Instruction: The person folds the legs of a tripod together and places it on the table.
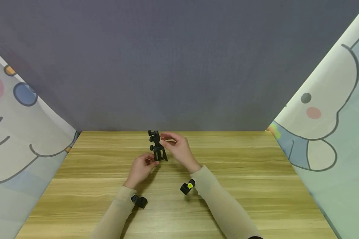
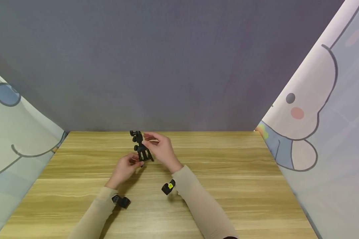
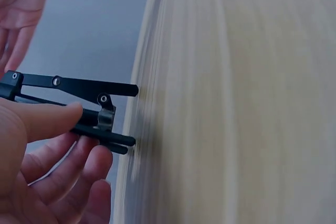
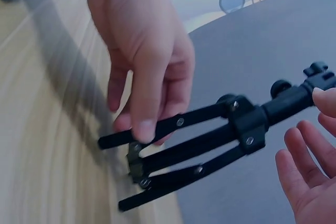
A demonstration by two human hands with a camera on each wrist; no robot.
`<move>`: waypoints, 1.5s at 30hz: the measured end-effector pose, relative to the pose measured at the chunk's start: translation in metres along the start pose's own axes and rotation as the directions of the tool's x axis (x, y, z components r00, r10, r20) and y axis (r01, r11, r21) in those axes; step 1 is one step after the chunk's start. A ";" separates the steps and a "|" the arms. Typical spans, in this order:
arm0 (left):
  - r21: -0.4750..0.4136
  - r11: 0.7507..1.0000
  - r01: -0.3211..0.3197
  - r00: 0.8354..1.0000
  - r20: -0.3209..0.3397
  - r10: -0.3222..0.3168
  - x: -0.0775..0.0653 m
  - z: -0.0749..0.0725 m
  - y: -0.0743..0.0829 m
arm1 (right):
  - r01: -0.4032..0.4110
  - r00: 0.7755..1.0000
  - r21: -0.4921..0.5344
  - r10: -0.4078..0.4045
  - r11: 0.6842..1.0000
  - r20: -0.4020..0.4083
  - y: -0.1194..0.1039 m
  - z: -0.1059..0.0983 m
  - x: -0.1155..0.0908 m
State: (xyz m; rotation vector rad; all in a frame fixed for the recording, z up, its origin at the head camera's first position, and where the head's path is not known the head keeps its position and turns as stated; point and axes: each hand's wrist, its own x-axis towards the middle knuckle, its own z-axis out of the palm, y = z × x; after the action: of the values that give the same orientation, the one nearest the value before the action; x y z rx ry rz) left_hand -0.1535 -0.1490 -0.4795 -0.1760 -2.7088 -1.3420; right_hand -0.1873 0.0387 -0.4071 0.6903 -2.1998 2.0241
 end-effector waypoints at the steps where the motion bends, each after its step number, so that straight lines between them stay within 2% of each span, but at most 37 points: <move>1: 0.009 1.000 0.006 1.000 -0.002 -0.006 0.001 0.001 0.000 | 0.013 1.000 0.010 -0.013 1.000 -0.004 0.002 0.001 0.002; 5: 0.044 0.999 0.025 1.000 -0.009 -0.024 0.004 0.005 -0.001 | 0.070 0.997 0.035 -0.070 0.997 -0.013 0.004 0.006 0.008; 9: 0.065 0.997 0.039 0.999 -0.018 -0.038 0.006 0.007 0.000 | 0.102 0.995 0.016 -0.101 0.995 -0.020 -0.001 0.011 0.012; 18: 0.091 0.994 0.060 0.998 -0.016 -0.059 0.006 0.008 0.002 | 0.113 0.993 -0.024 -0.114 0.993 -0.023 -0.010 0.018 0.014; 28: 0.087 0.995 0.041 0.998 -0.044 -0.038 0.006 0.008 0.004 | 0.091 0.995 -0.023 -0.092 0.996 -0.042 -0.008 0.018 0.015; 35: 0.067 0.998 0.021 0.997 -0.072 -0.016 0.002 0.007 0.006 | 0.037 0.994 -0.025 -0.040 0.999 -0.099 -0.023 0.006 0.009; 37: 0.064 0.998 0.008 0.996 -0.085 -0.002 0.002 0.007 0.006 | 0.034 0.991 -0.037 -0.039 0.999 -0.125 -0.020 0.001 0.010; 40: 0.062 0.998 -0.006 0.995 -0.102 0.013 0.003 0.007 0.006 | 0.019 0.984 -0.051 -0.028 0.998 -0.175 -0.002 -0.006 0.013; 45: 0.032 0.999 -0.002 0.991 -0.135 0.007 0.003 0.004 0.009 | -0.026 0.973 -0.045 0.015 0.999 -0.229 0.005 -0.022 0.011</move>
State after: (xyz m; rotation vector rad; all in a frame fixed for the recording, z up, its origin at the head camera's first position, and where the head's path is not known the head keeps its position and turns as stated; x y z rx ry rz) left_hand -0.1554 -0.1406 -0.4745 -0.0848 -2.6135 -1.2599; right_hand -0.2045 0.0568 -0.4045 0.4071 -2.1229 1.9423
